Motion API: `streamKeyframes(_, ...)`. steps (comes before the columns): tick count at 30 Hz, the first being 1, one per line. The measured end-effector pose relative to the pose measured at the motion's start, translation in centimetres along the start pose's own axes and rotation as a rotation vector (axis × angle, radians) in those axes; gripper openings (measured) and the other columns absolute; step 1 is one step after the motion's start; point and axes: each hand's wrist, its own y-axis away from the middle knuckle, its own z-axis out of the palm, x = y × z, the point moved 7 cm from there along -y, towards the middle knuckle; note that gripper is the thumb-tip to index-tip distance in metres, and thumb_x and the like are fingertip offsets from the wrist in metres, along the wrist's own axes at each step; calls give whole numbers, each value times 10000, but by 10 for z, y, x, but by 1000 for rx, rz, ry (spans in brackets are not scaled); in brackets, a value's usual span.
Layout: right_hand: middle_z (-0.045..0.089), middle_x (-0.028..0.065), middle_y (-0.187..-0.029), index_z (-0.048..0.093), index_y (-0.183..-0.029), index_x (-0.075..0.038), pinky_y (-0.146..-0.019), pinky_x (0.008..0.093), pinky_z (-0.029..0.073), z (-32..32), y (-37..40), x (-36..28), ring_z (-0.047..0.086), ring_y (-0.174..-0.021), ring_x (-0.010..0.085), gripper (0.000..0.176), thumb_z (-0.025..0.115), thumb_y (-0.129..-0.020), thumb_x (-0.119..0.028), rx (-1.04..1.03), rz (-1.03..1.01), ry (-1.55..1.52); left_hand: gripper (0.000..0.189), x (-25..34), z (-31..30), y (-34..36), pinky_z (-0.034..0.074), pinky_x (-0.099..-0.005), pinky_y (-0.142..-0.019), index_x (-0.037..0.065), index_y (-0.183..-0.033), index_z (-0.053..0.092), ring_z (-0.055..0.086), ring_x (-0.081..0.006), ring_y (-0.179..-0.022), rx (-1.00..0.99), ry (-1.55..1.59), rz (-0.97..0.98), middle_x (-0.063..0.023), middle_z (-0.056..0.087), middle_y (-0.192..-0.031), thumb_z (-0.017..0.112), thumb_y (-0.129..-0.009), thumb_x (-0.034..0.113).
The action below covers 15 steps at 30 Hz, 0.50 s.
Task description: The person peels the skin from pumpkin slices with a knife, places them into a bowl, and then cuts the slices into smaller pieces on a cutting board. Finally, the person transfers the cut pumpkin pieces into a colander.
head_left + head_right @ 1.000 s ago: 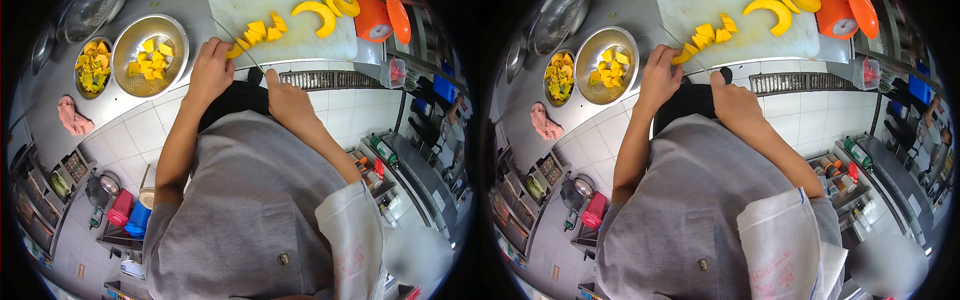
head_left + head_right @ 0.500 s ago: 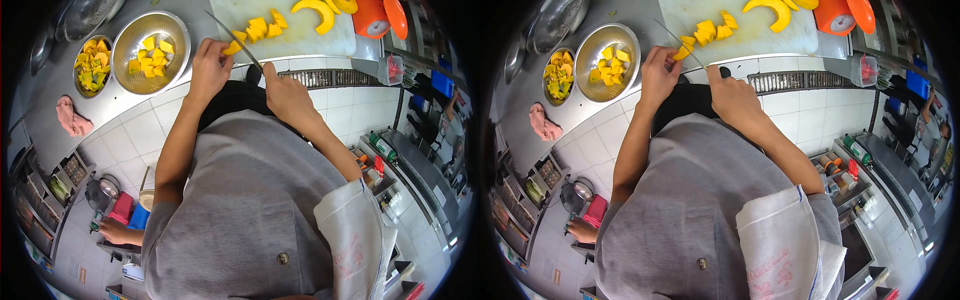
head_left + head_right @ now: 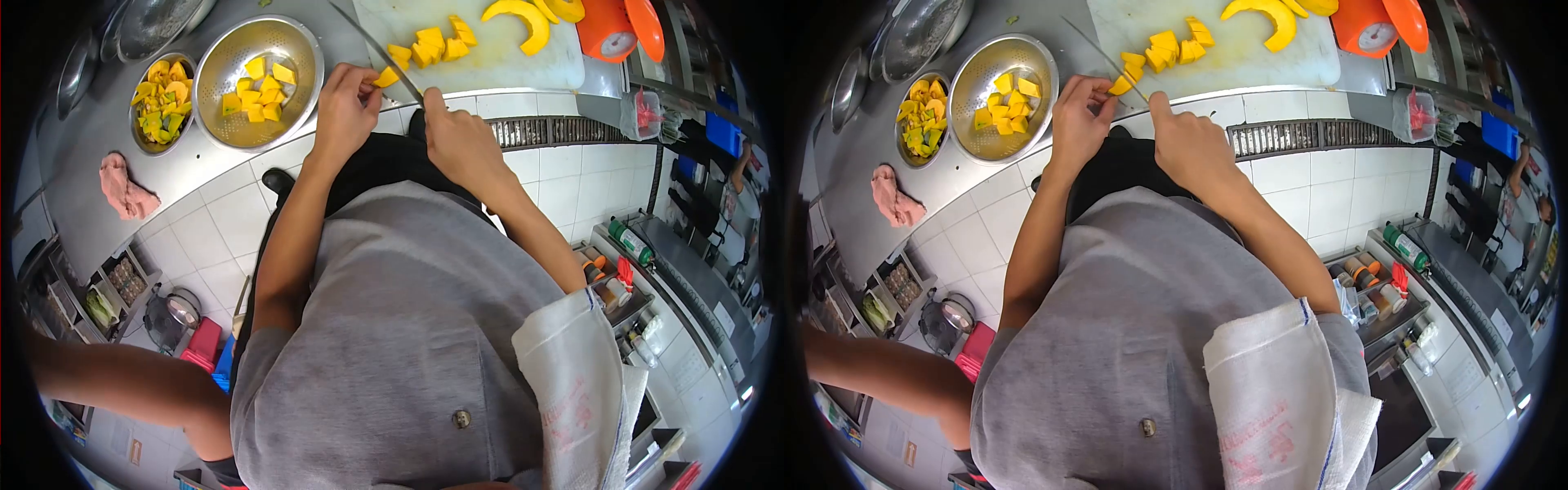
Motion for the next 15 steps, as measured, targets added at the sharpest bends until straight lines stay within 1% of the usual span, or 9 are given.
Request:
streamKeyframes(4, 665, 263, -763, 433, -1087, -8, -652, 552, 538, 25, -8, 4, 671, -718, 468, 279, 550, -836, -41, -5, 32, -28, 180, -6, 2, -3, 571, -304, -702, -36, -965, 669, 696, -210, -776, 0, -13, 5, -120, 651, -930, 702, -791, -68)
streamKeyframes(7, 669, 258, -779, 433, -1090, -21, -684, 555, 535, 27, -23, 4, 670, -747, 470, 272, 546, -844, -47, 33, 13, -25, 177, -2, -1, -7, 544, -335, -655, -17, -932, 651, 661, -249, -719, 29, -20, 64, -129, 613, -879, 688, -770, -79)
streamKeyframes(8, 669, 254, -775, 432, -1092, -30, -679, 561, 527, 29, -25, 7, 671, -754, 465, 256, 537, -859, -52, 28, 7, -59, 172, 0, -1, -5, 541, -337, -642, -16, -923, 649, 657, -251, -707, 36, -14, 61, -127, 610, -867, 687, -769, -82)
streamKeyframes(10, 669, 250, -771, 432, -1094, -39, -674, 567, 518, 22, -25, 15, 673, -761, 460, 241, 527, -874, -58, 36, 5, -90, 230, -5, 3, -3, 537, -336, -661, -13, -976, 630, 654, -246, -736, 15, -27, 52, -135, 605, -913, 695, -764, -72)
streamKeyframes(11, 662, 225, -738, 424, -1089, -45, -614, 533, 514, 12, -20, 19, 670, -688, 423, 206, 515, -907, -81, 94, -26, -134, 230, -7, 5, -2, 537, -336, -661, -13, -976, 630, 654, -246, -736, 14, -25, 60, -135, 605, -913, 695, -764, -72)
streamKeyframes(12, 654, 201, -704, 416, -1083, -51, -554, 498, 510, 3, -11, 23, 668, -615, 386, 175, 502, -940, -105, 146, -55, -179, 310, -10, 7, 1, 532, -368, -742, -2, -1061, 613, 640, -279, -848, -11, -26, 31, -160, 587, -1027, 716, -769, -19)
streamKeyframes(13, 654, 201, -704, 416, -1083, -51, -554, 498, 510, -8, -4, 27, 668, -615, 386, 175, 502, -940, -105, 154, -53, -177, 399, -9, 9, 0, 526, -400, -822, 9, -1146, 596, 625, -313, -960, -34, -26, 8, -186, 570, -1141, 737, -774, 33)
streamKeyframes(14, 631, 173, -667, 415, -1085, -51, -498, 451, 487, -14, 0, 41, 634, -540, 329, 165, 494, -966, -134, 49, 77, -450, 399, -4, 10, -5, 526, -400, -822, 9, -1146, 596, 625, -313, -960, -28, -23, 27, -186, 570, -1141, 737, -774, 33)
streamKeyframes(15, 607, 145, -629, 414, -1087, -51, -442, 404, 463, -16, 5, 54, 601, -466, 271, 164, 487, -992, -164, -55, 203, -721, 504, 15, 10, -8, 475, -449, -916, 24, -1234, 554, 551, -367, -1086, -2, -187, 200, -212, 498, -1259, 757, -781, 112)
